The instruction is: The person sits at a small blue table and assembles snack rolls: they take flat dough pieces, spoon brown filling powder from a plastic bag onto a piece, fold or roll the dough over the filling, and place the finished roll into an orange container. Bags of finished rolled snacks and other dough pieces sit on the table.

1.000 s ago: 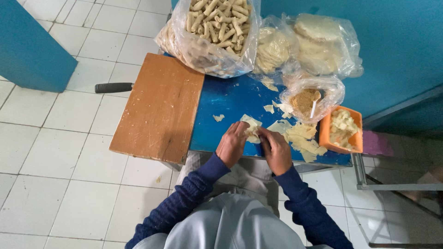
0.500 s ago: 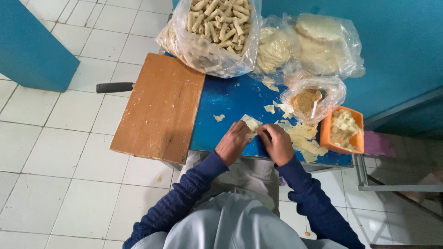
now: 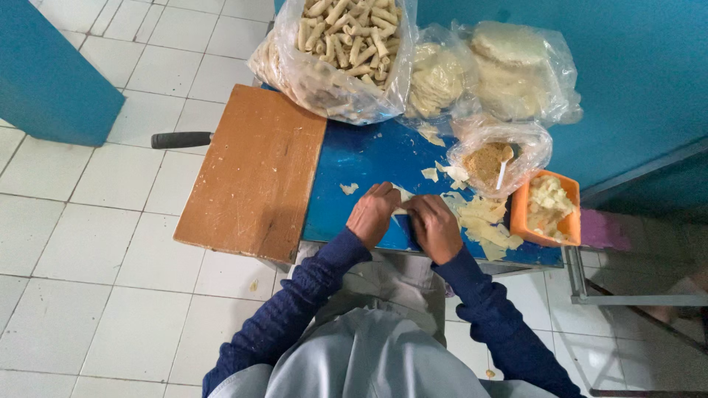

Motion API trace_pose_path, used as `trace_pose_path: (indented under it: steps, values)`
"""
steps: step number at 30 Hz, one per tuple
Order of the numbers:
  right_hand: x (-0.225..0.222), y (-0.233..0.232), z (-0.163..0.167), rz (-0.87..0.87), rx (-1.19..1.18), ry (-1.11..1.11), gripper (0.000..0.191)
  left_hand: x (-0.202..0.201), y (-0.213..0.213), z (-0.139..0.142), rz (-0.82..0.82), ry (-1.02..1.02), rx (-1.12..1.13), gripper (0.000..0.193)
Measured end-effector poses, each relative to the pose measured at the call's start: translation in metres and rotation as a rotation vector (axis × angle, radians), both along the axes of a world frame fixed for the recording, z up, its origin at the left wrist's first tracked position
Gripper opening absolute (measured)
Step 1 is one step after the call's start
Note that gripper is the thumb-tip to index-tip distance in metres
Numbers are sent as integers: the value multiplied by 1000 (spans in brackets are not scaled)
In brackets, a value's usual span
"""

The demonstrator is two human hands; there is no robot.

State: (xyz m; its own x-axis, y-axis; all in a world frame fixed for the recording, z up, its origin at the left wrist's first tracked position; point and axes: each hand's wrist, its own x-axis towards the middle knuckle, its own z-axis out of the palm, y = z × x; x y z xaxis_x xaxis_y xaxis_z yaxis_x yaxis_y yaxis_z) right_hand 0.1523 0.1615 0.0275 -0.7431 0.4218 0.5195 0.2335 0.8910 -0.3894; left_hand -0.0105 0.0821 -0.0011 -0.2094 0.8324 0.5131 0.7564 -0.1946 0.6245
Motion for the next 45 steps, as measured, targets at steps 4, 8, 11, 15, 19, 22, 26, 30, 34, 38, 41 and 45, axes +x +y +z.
trace_pose_path:
  steps: [4, 8, 11, 15, 19, 22, 26, 30, 34, 38, 41, 45]
  values:
    - [0, 1, 7, 71, 43, 5, 15, -3, -6, 5, -70, -95, -10, 9]
    - [-2, 2, 11, 61, 17, -23, 16, -7, -9, 6, -129, -118, -59, 23]
    - [-2, 3, 12, 52, 12, -13, 15, -11, -2, 3, -142, -126, -84, 18]
    - [-5, 8, 9, 58, 11, -19, 12, -18, 6, 1, -168, -147, -89, 8]
    - [-8, 18, 5, 32, -95, -58, 10, -22, -1, 8, -179, -178, -66, 15]
    - [-9, 24, 1, 68, -148, -60, 9, -22, -3, 14, -197, -158, -47, 14]
    - [-10, 30, -3, 17, -255, -106, 10, -15, -8, 12, -175, -104, -40, 19]
    - [-7, 25, -6, 17, -88, -50, 16, -14, 0, 6, -121, -11, 1, 14]
    - [-7, 19, -6, 6, 93, -42, 18, -12, -2, 4, -105, -30, -12, 15]
    - [-9, 12, -6, 1, 187, -25, 16, -6, -14, 6, -57, -74, 48, 27]
    - [-8, 4, -6, -49, 273, -48, 21, -1, -26, 7, 9, -81, 38, 32]
    - [-5, -7, -7, -127, 327, -143, 41, 4, -41, 3, 27, -27, -10, 31]
